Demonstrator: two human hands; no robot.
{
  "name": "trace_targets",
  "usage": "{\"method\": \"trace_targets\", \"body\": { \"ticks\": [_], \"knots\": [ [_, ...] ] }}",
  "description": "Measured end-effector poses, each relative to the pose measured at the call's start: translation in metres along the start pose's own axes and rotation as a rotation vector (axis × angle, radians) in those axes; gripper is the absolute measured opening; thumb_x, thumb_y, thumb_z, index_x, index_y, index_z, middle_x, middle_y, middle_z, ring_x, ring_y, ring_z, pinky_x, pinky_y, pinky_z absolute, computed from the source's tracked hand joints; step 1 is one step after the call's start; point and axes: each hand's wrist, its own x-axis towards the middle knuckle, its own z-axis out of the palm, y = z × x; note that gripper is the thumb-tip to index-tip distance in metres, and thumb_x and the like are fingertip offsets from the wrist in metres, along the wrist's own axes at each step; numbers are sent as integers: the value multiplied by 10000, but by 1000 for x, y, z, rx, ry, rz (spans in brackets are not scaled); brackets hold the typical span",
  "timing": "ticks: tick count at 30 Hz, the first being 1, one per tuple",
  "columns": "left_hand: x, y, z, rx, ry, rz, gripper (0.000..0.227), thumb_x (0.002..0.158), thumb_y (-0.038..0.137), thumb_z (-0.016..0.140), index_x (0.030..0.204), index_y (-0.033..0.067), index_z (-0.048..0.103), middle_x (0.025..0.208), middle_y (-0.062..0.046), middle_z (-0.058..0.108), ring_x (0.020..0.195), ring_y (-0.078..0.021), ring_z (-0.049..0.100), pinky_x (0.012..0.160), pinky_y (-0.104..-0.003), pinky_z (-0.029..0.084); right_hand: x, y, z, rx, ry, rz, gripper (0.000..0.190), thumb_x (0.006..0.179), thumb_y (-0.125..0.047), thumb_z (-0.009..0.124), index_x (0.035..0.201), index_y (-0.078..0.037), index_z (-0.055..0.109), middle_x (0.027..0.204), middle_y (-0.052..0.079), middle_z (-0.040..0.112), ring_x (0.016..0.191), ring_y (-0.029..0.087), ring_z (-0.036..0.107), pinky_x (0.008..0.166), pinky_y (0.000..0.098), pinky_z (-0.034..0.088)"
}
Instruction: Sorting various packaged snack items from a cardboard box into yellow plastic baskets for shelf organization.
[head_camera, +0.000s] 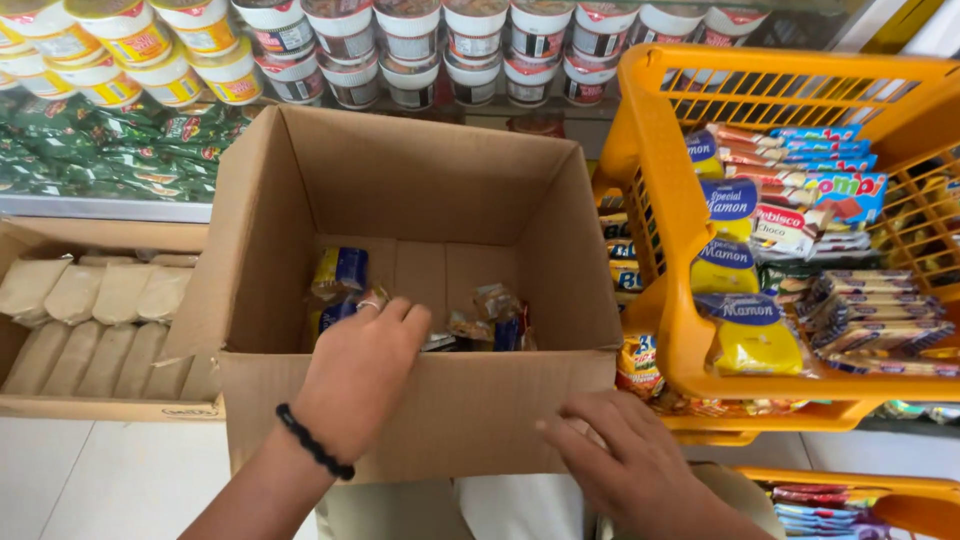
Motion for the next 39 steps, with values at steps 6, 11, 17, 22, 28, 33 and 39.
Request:
{"method": "trace_targets", "body": {
  "ticks": [6,11,17,22,28,33,39],
  "knots": [
    [-12,-15,1,-179,-556,-137,140,845,130,658,985,117,652,950,-135,705,952,-339,696,787,-458,561,58,-18,44,200,16,113,391,822,-74,698,1207,-78,630,1141,147,634,1016,379,632,870,463,531],
    [26,-81,44,-93,-536,-357,221,911,72,614,1119,119,674,978,-193,723,986,-391,706,816,-497,580,50,-27,86,629,-352,116,95,909,-146,757,975,-84,729,869,110,672,818,321,676,701,437,551],
    [34,-150,126,143,-563,-429,490,813,121,785,1284,132,651,1493,-139,517,1364,-392,524,1047,-490,517,12,-11,137,1058,-357,323,123,969,-153,726,953,-33,747,844,58,678,770,190,637,655,356,519],
    [14,-177,178,22,-733,-656,1153,670,361,966,1577,281,259,1647,-104,180,1509,-380,234,1167,-606,299,11,-3,141,1461,-465,920,183,1005,-221,681,1048,-49,725,801,-15,647,690,56,536,592,230,441],
    [-4,-195,207,-56,-520,-653,1112,703,453,916,1607,318,281,1641,-178,198,1457,-512,296,1156,-587,355,15,-4,146,1541,-456,1057,215,981,-252,678,1086,-65,698,807,-3,680,662,61,567,572,223,470],
    [3,-181,205,-175,-353,-635,1043,660,387,948,1523,304,368,1617,-229,153,1421,-508,316,1116,-531,394,6,-1,156,1533,-415,1050,206,976,-251,674,1082,-75,693,815,-8,676,659,61,559,567,225,470],
    [36,-110,119,-417,-438,-479,982,612,164,901,1470,313,449,1510,-132,379,1346,-467,453,1113,-515,453,13,6,151,1484,-117,1250,321,955,-264,670,1218,-82,655,977,-14,640,808,79,597,694,255,527]
  ]
}}
